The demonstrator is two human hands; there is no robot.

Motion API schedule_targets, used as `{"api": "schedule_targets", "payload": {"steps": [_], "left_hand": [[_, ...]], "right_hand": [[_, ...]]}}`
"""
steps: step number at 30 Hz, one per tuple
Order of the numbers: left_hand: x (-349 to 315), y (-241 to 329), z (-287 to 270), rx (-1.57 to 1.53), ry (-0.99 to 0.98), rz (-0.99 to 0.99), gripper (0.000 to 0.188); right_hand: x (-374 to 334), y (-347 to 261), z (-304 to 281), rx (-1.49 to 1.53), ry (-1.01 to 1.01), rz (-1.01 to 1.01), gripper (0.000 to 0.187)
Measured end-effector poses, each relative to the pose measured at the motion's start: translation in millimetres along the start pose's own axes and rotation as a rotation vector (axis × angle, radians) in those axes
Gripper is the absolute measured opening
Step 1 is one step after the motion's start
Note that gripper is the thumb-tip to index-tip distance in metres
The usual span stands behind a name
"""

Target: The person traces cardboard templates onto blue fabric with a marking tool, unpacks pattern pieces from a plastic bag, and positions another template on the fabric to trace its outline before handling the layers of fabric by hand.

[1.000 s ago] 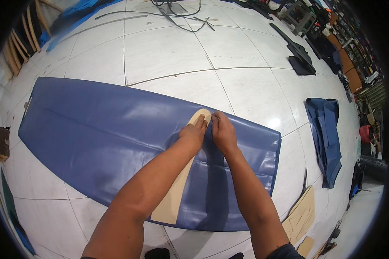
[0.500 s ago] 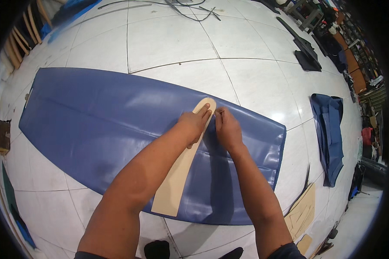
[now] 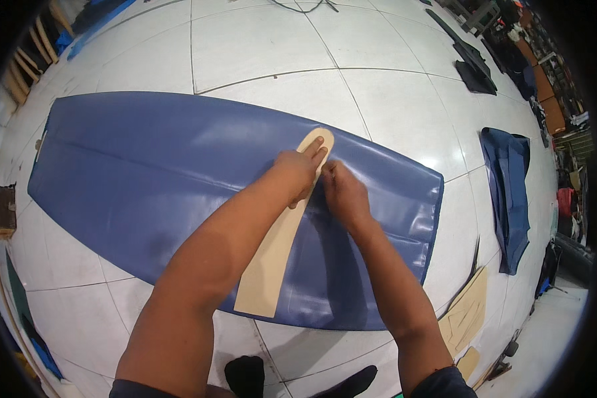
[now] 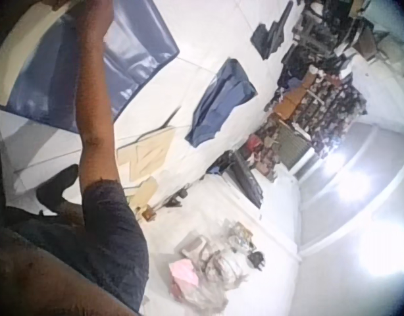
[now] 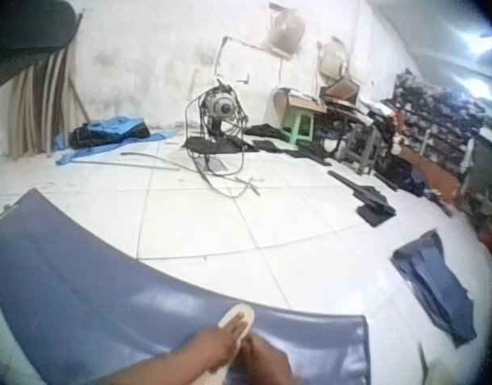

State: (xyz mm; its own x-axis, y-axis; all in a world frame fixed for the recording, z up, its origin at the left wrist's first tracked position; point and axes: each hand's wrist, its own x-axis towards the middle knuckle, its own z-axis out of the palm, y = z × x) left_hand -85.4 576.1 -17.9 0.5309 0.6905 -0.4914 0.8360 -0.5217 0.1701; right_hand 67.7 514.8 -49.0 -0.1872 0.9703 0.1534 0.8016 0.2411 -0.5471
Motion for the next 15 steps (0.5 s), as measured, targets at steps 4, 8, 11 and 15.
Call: {"api": "schedule_targets", "payload": {"steps": [4,8,11,15], "left_hand": [[-1,0,-7,0.029,-0.097,-0.032,0.138],[2,-2,-5,-0.011,-0.118,-0.025,0.138],[5,-3,-6,-0.003,-0.113,-0.001,0.138],[10,-9,0,-0.031,-0.113,0.017,0.14]], "right_hand": [[-35,-21,3,0.026,-0.125,-0.01,0.013],[-33,-25,1,0.028,-0.079,-0.031,0.013],[-45,-24,7,0.011,-0.075,-0.064,0.014],[-94,-43,10,0.145,-0.341,-0.005,0.015]]}}
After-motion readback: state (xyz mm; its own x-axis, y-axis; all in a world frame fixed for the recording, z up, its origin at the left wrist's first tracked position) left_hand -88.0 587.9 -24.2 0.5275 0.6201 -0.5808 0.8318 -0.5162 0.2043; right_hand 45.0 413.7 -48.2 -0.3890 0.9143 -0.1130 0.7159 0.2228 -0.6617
